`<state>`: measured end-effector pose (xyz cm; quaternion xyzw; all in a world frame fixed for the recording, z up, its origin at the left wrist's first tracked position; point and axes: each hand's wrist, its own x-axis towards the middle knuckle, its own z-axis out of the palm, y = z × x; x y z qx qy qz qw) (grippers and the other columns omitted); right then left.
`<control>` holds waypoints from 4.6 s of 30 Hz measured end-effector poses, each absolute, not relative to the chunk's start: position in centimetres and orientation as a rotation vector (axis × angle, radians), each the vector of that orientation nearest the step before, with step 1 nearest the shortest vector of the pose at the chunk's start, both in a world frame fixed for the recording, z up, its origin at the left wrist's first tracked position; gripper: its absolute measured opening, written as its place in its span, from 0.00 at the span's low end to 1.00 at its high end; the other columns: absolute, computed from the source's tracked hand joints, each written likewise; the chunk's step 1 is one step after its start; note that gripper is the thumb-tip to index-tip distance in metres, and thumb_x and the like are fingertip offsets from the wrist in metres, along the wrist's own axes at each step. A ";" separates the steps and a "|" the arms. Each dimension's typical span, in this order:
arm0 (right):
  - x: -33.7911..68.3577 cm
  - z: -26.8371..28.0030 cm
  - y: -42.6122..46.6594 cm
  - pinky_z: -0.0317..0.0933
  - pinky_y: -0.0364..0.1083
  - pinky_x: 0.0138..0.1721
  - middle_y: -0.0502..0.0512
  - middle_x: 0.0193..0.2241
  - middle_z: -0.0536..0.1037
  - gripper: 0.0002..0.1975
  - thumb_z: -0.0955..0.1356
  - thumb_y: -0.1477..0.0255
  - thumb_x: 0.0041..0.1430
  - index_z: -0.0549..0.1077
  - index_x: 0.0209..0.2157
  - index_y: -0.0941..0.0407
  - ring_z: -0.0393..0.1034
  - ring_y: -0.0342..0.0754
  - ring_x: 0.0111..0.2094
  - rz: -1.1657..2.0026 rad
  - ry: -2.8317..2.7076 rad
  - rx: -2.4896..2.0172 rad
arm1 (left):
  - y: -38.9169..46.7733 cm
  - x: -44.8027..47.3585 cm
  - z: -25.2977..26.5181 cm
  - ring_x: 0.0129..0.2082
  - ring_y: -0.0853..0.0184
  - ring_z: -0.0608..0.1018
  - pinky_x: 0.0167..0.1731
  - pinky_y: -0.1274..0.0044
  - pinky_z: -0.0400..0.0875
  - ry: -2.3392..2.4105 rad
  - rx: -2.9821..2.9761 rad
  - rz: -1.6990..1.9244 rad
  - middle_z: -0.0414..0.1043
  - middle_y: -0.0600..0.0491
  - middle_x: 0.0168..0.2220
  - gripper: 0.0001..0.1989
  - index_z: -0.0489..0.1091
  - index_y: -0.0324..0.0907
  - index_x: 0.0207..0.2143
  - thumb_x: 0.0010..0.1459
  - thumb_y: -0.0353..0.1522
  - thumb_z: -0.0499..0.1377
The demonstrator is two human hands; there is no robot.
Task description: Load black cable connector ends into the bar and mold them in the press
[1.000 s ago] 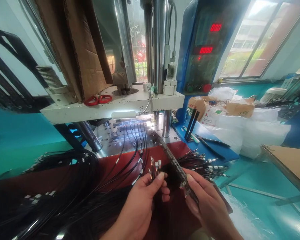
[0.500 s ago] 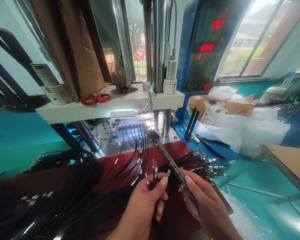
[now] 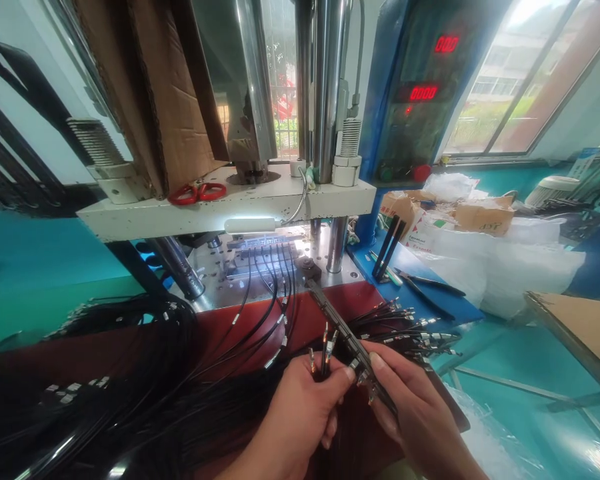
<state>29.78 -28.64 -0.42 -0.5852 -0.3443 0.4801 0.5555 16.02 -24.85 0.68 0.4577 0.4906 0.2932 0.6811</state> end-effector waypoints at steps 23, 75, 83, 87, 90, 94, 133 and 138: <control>29.2 -0.5 -28.5 0.67 0.41 0.31 0.57 0.40 0.78 0.20 0.67 0.57 0.56 0.77 0.45 0.53 0.72 0.52 0.38 1.168 -0.974 -1.376 | -24.6 15.6 0.3 0.10 0.79 0.56 0.09 0.84 0.49 1.013 1.029 0.626 0.57 0.62 0.16 0.13 0.62 0.40 0.25 0.55 0.38 0.59; 29.8 -1.1 -28.7 0.61 0.37 0.23 0.55 0.39 0.75 0.25 0.70 0.52 0.49 0.76 0.45 0.52 0.67 0.44 0.30 1.260 -0.720 -1.477 | -23.7 15.1 0.6 0.24 0.72 0.69 0.28 0.79 0.61 1.067 0.892 0.791 0.70 0.53 0.25 0.08 0.68 0.38 0.29 0.49 0.32 0.63; 29.5 -0.5 -28.5 0.56 0.38 0.14 0.52 0.19 0.72 0.29 0.69 0.50 0.50 0.76 0.47 0.57 0.64 0.43 0.19 1.262 -0.818 -1.387 | -23.7 14.9 1.0 0.19 0.76 0.64 0.23 0.81 0.58 1.083 0.880 0.765 0.66 0.58 0.20 0.07 0.68 0.37 0.28 0.49 0.30 0.63; 29.6 -0.2 -28.4 0.56 0.39 0.13 0.52 0.17 0.71 0.30 0.70 0.50 0.49 0.77 0.46 0.57 0.62 0.42 0.16 1.267 -0.839 -1.368 | -23.7 15.0 0.9 0.19 0.75 0.64 0.23 0.81 0.58 1.076 0.845 0.763 0.66 0.57 0.21 0.07 0.68 0.37 0.28 0.49 0.30 0.63; 29.7 -0.4 -28.5 0.57 0.39 0.14 0.53 0.19 0.73 0.29 0.70 0.51 0.49 0.77 0.46 0.57 0.64 0.44 0.18 1.260 -0.842 -1.370 | -23.8 14.9 0.8 0.20 0.75 0.65 0.24 0.81 0.58 1.063 0.841 0.757 0.66 0.57 0.21 0.07 0.68 0.37 0.28 0.49 0.30 0.63; 29.5 -0.7 -28.5 0.60 0.38 0.18 0.56 0.27 0.76 0.25 0.68 0.53 0.54 0.76 0.48 0.55 0.70 0.47 0.26 1.232 -0.866 -1.394 | -23.7 15.0 0.9 0.21 0.75 0.66 0.25 0.81 0.59 1.045 0.831 0.772 0.67 0.56 0.22 0.06 0.68 0.37 0.29 0.50 0.30 0.63; 30.2 -0.4 -28.7 0.60 0.39 0.18 0.59 0.35 0.78 0.25 0.70 0.52 0.50 0.78 0.45 0.54 0.69 0.47 0.26 1.242 -0.849 -1.393 | -23.5 13.2 0.9 0.14 0.78 0.61 0.12 0.85 0.51 1.032 0.908 0.688 0.64 0.58 0.20 0.13 0.65 0.39 0.31 0.59 0.41 0.55; 30.1 -0.4 -28.6 0.56 0.38 0.15 0.59 0.29 0.77 0.27 0.69 0.53 0.52 0.77 0.47 0.57 0.66 0.44 0.21 1.282 -0.838 -1.375 | -23.3 13.4 1.1 0.13 0.78 0.59 0.11 0.85 0.49 1.047 0.891 0.685 0.62 0.60 0.19 0.13 0.65 0.39 0.31 0.58 0.40 0.55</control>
